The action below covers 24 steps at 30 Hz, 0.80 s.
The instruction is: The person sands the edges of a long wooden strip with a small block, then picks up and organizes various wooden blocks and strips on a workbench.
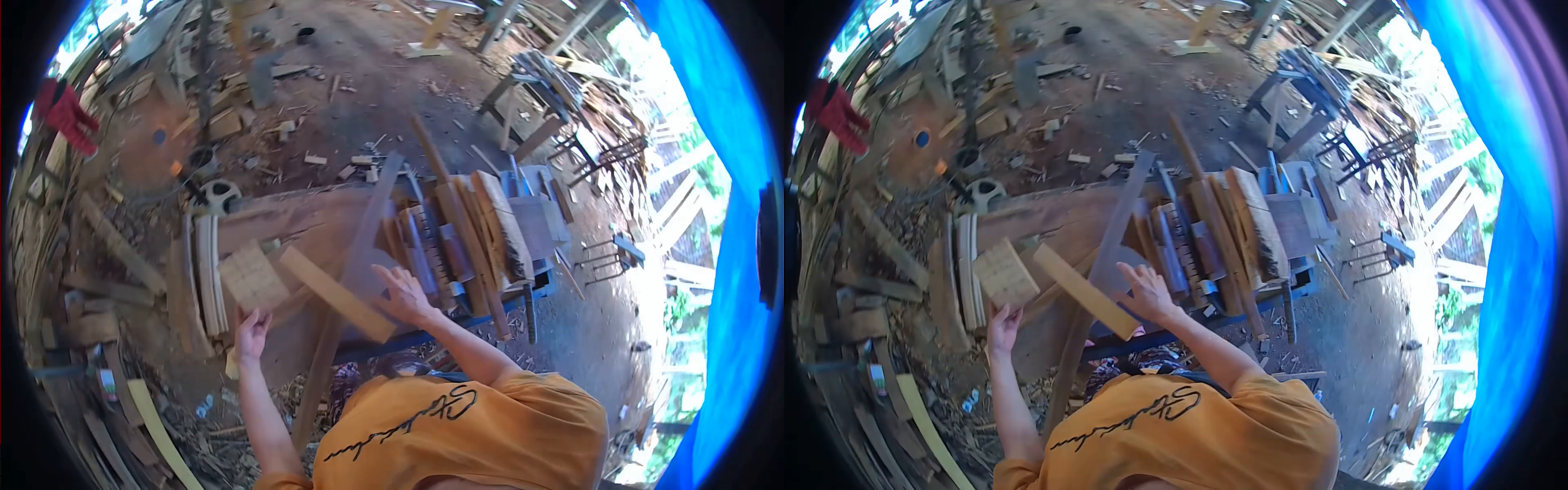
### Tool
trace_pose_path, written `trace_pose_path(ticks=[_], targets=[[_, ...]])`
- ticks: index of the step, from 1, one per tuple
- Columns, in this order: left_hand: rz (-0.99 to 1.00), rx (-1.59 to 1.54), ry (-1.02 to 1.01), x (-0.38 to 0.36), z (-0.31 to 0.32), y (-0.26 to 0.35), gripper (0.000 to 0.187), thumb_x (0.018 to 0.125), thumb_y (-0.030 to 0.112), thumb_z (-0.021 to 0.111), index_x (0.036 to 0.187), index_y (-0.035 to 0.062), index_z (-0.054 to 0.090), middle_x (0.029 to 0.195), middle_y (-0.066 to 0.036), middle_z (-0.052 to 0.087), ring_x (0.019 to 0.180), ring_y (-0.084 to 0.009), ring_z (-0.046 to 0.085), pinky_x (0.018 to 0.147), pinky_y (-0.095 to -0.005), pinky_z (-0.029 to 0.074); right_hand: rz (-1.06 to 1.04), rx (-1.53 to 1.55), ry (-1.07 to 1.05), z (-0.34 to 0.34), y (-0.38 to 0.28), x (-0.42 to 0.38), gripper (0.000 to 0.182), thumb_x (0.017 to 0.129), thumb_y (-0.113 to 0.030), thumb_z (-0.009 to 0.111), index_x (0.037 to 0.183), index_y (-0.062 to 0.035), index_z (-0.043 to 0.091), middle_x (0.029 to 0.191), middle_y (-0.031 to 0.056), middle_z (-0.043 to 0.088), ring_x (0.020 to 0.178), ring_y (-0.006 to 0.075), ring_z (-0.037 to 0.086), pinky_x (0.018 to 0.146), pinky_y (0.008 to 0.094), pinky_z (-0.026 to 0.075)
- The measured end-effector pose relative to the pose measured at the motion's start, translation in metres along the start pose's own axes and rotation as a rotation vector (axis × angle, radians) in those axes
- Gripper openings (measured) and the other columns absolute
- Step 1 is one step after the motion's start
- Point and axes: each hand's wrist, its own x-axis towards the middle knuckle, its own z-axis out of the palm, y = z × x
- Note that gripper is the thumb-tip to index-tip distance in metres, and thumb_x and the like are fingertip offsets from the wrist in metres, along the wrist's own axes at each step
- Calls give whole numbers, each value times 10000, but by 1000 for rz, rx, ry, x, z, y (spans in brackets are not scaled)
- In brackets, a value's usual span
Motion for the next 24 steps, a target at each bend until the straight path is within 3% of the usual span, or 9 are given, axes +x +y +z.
trace_pose_path(ticks=[3,6,7,8,9,11,14,18,24], targets=[[2,50,48,-5,15,2,426,907,-3,616,1266,194,500,1207,-43,617,1092,-214,624,968,-431,528,176,-116,246,-49,69,7,633,776,-366,754,1313,-130,517,1091,188,584,1008,395,566,806,523,475],[24,73,101,-8,21,0,433,910,3,617,1279,189,489,1217,-55,607,1095,-225,621,938,-405,548,464,-415,373,-97,160,4,771,743,-439,773,1367,-121,450,1142,224,550,1069,402,537,859,542,447],[27,64,130,-10,26,0,444,908,4,622,1289,182,481,1220,-61,606,1096,-233,621,927,-400,555,553,-419,392,-101,198,-2,841,754,-500,755,1430,-139,408,1244,268,512,1165,433,498,940,557,422],[33,55,161,-9,32,0,456,906,6,628,1300,174,473,1223,-67,604,1097,-242,621,916,-395,562,699,-400,357,-102,236,-8,952,749,-587,730,1503,-165,332,1353,300,449,1286,459,417,1036,580,358],[32,68,162,-6,36,-2,456,906,6,628,1300,174,473,1223,-67,604,1097,-242,621,916,-395,562,706,-388,355,-118,247,-8,952,749,-587,730,1503,-165,332,1353,300,449,1286,459,417,1036,580,358],[20,61,122,-7,41,-3,453,912,48,653,1336,131,518,1294,-97,598,1164,-277,597,945,-396,557,1020,-231,120,-154,245,-6,1060,720,-675,711,1547,-187,261,1421,302,396,1353,466,351,1094,598,291],[58,60,78,-9,70,-7,465,908,33,649,1345,98,503,1310,-119,588,1192,-313,584,963,-412,547,1005,-146,-11,-155,264,-10,1125,674,-710,731,1553,-205,242,1429,284,392,1354,464,345,1083,607,295],[-10,48,42,-4,122,-18,469,890,-27,628,1319,113,501,1281,-104,594,1181,-280,594,967,-419,544,986,-124,-91,-146,278,-10,1155,652,-739,731,1560,-240,220,1435,281,383,1356,464,343,1078,607,297],[-61,70,-30,8,170,-49,558,861,-60,623,1362,125,463,1306,-102,568,1212,-275,577,988,-425,541,987,-22,46,-132,290,-21,1132,639,-656,764,1555,-272,222,1371,268,417,1308,450,382,1052,591,319]])
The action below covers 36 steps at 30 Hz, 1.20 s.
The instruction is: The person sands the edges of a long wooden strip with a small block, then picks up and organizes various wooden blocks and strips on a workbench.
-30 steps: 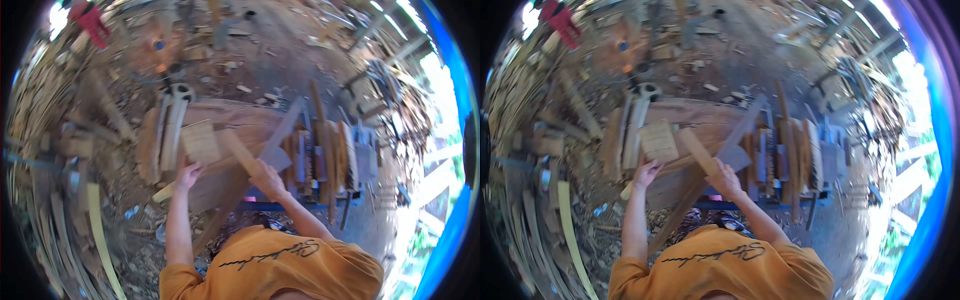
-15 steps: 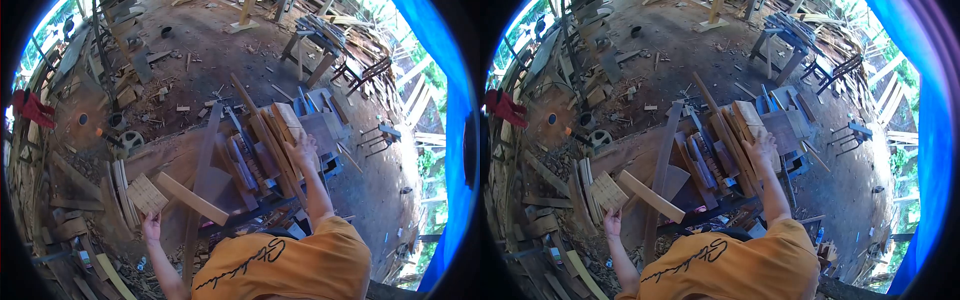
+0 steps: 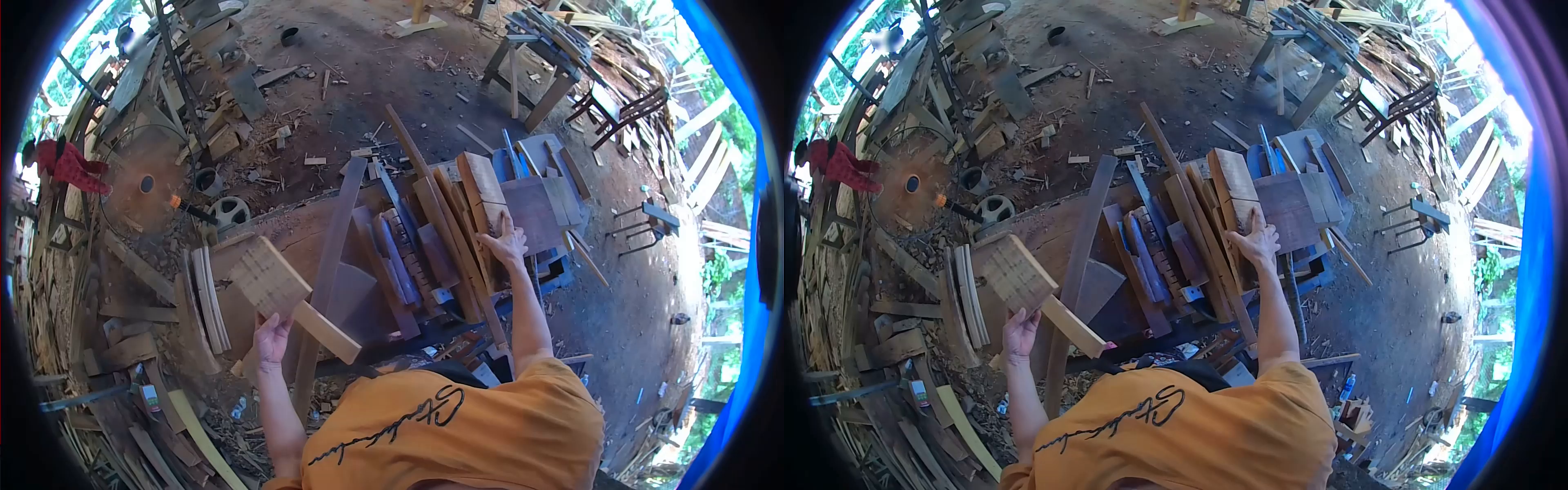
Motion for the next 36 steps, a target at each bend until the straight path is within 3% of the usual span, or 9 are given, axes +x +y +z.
trace_pose_path(ticks=[7,11,13,14,21,24,27,29,36], targets=[[-85,74,-67,-4,60,-33,544,855,-54,620,1340,170,512,1292,-89,584,1175,-276,598,946,-414,551,-72,216,98,-2,-6,-60,966,626,-481,819,1471,-338,374,1347,244,414,1296,436,373,1054,554,326],[-126,93,-155,-5,99,-49,609,848,-50,623,1388,174,452,1292,-83,571,1183,-263,586,956,-419,541,-449,423,142,9,-8,-94,977,609,-279,867,1466,-206,405,1246,183,559,1210,315,526,1043,445,404],[-132,61,-166,-7,123,-53,595,861,-31,628,1392,167,444,1294,-86,572,1185,-264,586,958,-423,540,-374,1076,-389,1,-35,-123,930,663,-176,845,1475,-145,392,1171,130,613,1085,228,607,960,364,475],[-150,32,-181,-8,133,-54,583,874,-12,632,1396,159,437,1295,-90,573,1186,-265,587,960,-427,540,-416,1095,-477,13,-34,-125,900,706,-128,821,1488,-148,378,1137,100,624,1023,194,627,904,340,504],[-136,-196,-349,-9,152,-48,481,933,103,643,1372,79,446,1292,-121,583,1165,-270,608,950,-433,555,-472,1228,-879,25,-72,-165,985,690,-280,858,1507,-129,328,1213,114,577,1129,218,557,980,352,426],[-173,-268,-404,-6,136,-49,450,940,104,634,1352,59,460,1283,-133,590,1152,-266,618,943,-425,563,-437,1218,-1013,27,-80,-173,1083,651,-353,839,1537,-110,264,1401,119,468,1300,233,426,1103,336,293],[-160,-169,-347,-15,141,-39,520,935,115,647,1399,82,415,1306,-108,572,1170,-251,602,956,-428,543,-353,1322,-1099,38,-83,-178,1142,639,-349,826,1562,-95,203,1476,112,404,1352,220,386,1127,329,272],[-31,156,-225,-22,154,-30,609,935,189,664,1452,117,348,1319,-67,551,1184,-221,582,954,-407,521,-283,1293,-1149,32,-88,-185,1187,630,-355,818,1576,-83,154,1525,112,351,1392,206,343,1147,329,248],[-24,307,-28,-13,146,-30,671,931,321,666,1474,157,309,1316,-22,532,1164,-151,574,914,-353,513,-410,1264,-1228,19,-111,-199,1049,641,-366,834,1497,-100,290,1400,100,455,1295,219,436,1105,352,319]])
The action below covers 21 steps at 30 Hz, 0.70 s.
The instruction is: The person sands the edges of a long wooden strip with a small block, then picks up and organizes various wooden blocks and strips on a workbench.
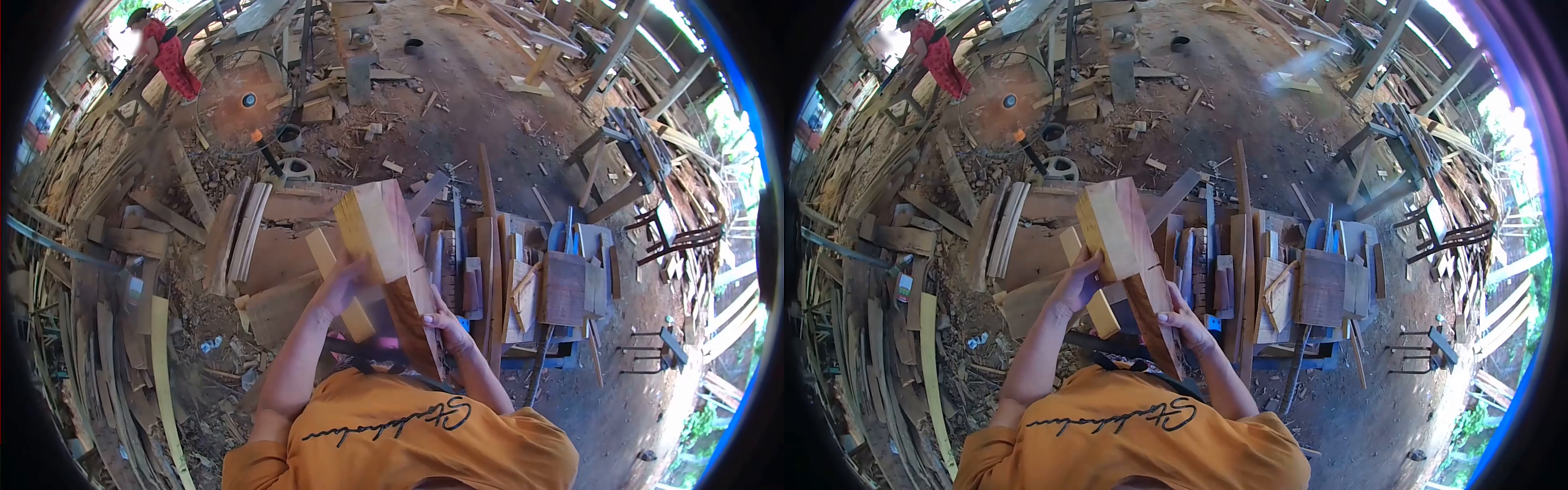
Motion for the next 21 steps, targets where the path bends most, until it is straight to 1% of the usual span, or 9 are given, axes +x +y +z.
trace_pose_path(ticks=[3,6,8,9,11,12,14,17,21], targets=[[75,49,28,-5,7,6,699,928,331,674,1482,149,287,1322,-22,523,1130,-130,582,901,-331,512,-6,-11,-13,5,-1,5,1002,648,-366,847,1460,-111,319,1341,113,486,1253,233,467,1075,372,358],[118,6,22,-4,6,5,796,884,372,729,1490,139,268,1309,-19,522,1083,-120,593,878,-299,510,-31,-61,-49,0,1,11,977,656,-356,854,1444,-126,325,1305,128,501,1231,248,480,1062,389,369],[144,-9,-67,-1,-2,0,939,797,416,808,1496,126,253,1330,-26,500,1135,-134,570,921,-300,488,-42,-100,-54,-3,4,12,965,661,-347,856,1438,-132,326,1290,134,507,1221,255,485,1062,397,367],[147,-9,-63,-2,0,1,939,797,416,808,1496,126,253,1330,-26,500,1135,-134,570,921,-300,488,-47,-110,-69,-5,4,13,956,670,-338,854,1442,-137,326,1287,134,510,1211,255,491,1059,397,366],[150,-48,-86,-4,3,2,1063,715,433,868,1504,113,232,1335,-43,482,1193,-157,532,972,-322,457,-52,-120,-83,-6,3,13,947,679,-328,851,1445,-143,326,1284,135,513,1200,256,497,1056,398,365],[150,-48,-86,-3,0,0,1063,715,433,868,1504,113,232,1335,-43,482,1193,-157,532,972,-322,457,-47,-129,-87,-7,2,13,946,683,-322,850,1447,-139,324,1283,138,513,1196,256,496,1054,396,362],[132,-105,-136,2,-8,-6,986,769,272,836,1527,155,217,1371,-67,475,1251,-217,504,1039,-384,432,-44,-136,-86,-8,2,11,944,686,-315,850,1449,-136,322,1281,141,514,1192,255,495,1052,395,360],[169,-83,-154,3,-6,-6,968,764,249,835,1520,142,240,1364,-71,483,1247,-220,508,1033,-391,437,-39,-165,-76,-9,1,9,953,689,-324,848,1454,-131,314,1271,148,520,1196,261,489,1055,403,355],[94,-105,-178,4,-10,-12,922,765,239,829,1499,118,284,1326,-74,517,1213,-226,540,1024,-391,450,-77,-195,-42,-18,12,7,957,693,-344,847,1471,-133,333,1274,154,524,1188,259,494,1050,403,359]])
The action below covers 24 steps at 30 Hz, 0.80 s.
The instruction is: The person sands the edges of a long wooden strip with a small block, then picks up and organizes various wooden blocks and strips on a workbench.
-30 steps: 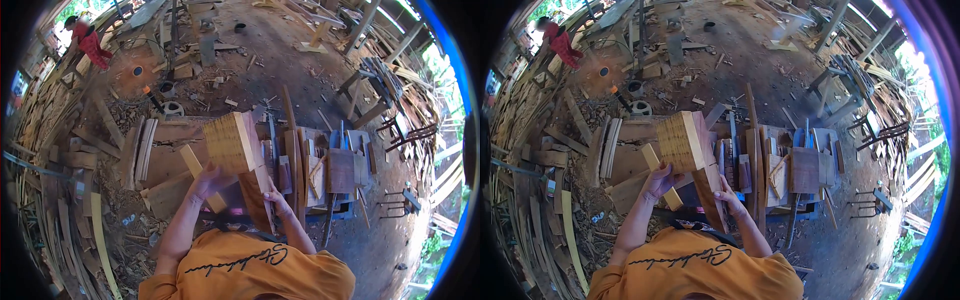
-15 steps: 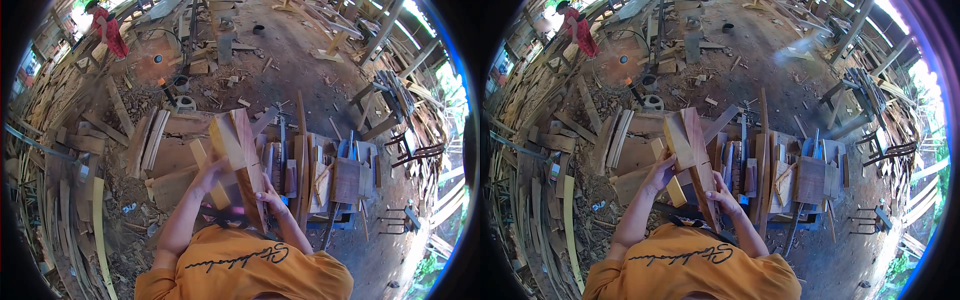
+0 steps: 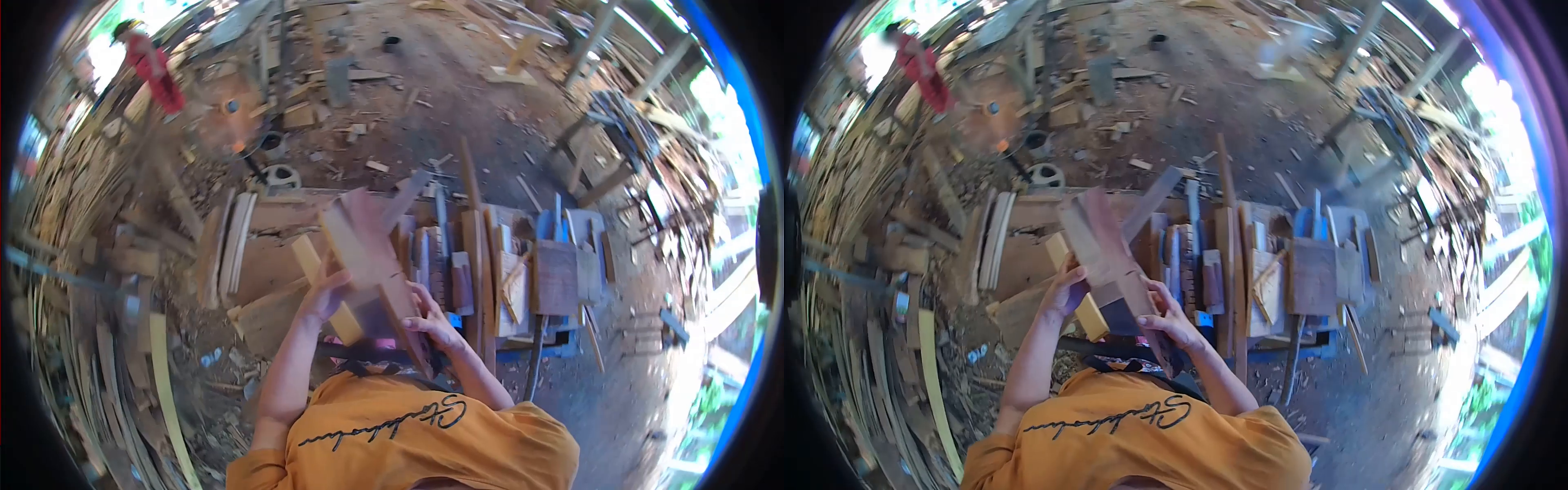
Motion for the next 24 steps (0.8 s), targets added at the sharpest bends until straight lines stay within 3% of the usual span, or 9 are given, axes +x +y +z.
trace_pose_path(ticks=[2,5,8,12,14,16,18,24], targets=[[-31,25,32,2,-17,-12,816,798,340,792,1447,94,362,1349,-101,511,1278,-256,501,1091,-438,407,-34,-90,43,0,-6,-8,959,685,-373,855,1484,-154,372,1297,158,516,1186,251,491,1047,394,364],[-53,-73,-44,-1,-21,-10,737,836,355,752,1427,91,401,1348,-113,527,1274,-279,507,1090,-478,408,-79,-188,172,-16,-4,-19,944,674,-395,859,1470,-158,409,1313,171,508,1200,275,493,1055,401,362],[-8,-7,-2,-10,-56,-7,752,836,387,747,1430,85,397,1366,-119,518,1284,-300,496,1086,-528,392,-232,-555,477,-47,6,-30,923,617,-388,876,1427,-178,486,1321,207,497,1251,339,459,1081,449,347],[4,51,63,-35,-85,17,740,844,412,736,1425,93,408,1360,-115,518,1275,-318,497,1063,-564,385,-112,-886,863,-88,-10,-59,900,602,-387,865,1409,-226,500,1272,240,478,1240,400,445,1081,488,346],[-12,-8,201,-46,-116,23,738,840,428,733,1426,113,415,1360,-114,505,1254,-331,499,1036,-578,384,105,-953,1029,-101,-25,-72,900,617,-411,843,1420,-294,455,1297,269,457,1263,429,416,1050,509,368],[-32,-77,223,-58,-136,35,721,838,405,733,1421,120,418,1335,-118,516,1242,-340,499,1027,-582,384,205,-1008,1182,-124,-22,-79,924,614,-431,837,1433,-296,431,1319,272,442,1269,436,406,1046,544,354],[-54,-143,243,-69,-148,43,706,836,381,732,1417,127,422,1310,-123,527,1229,-350,499,1017,-587,384,247,-1007,1241,-150,-17,-82,939,605,-447,837,1436,-300,424,1324,267,438,1268,436,406,1043,558,347],[3,-179,453,-81,-157,59,773,808,511,688,1444,178,400,1386,-92,454,1270,-340,432,982,-615,376,352,-969,1297,-188,-10,-82,944,588,-477,823,1431,-323,425,1336,241,438,1272,428,398,1036,569,336]])
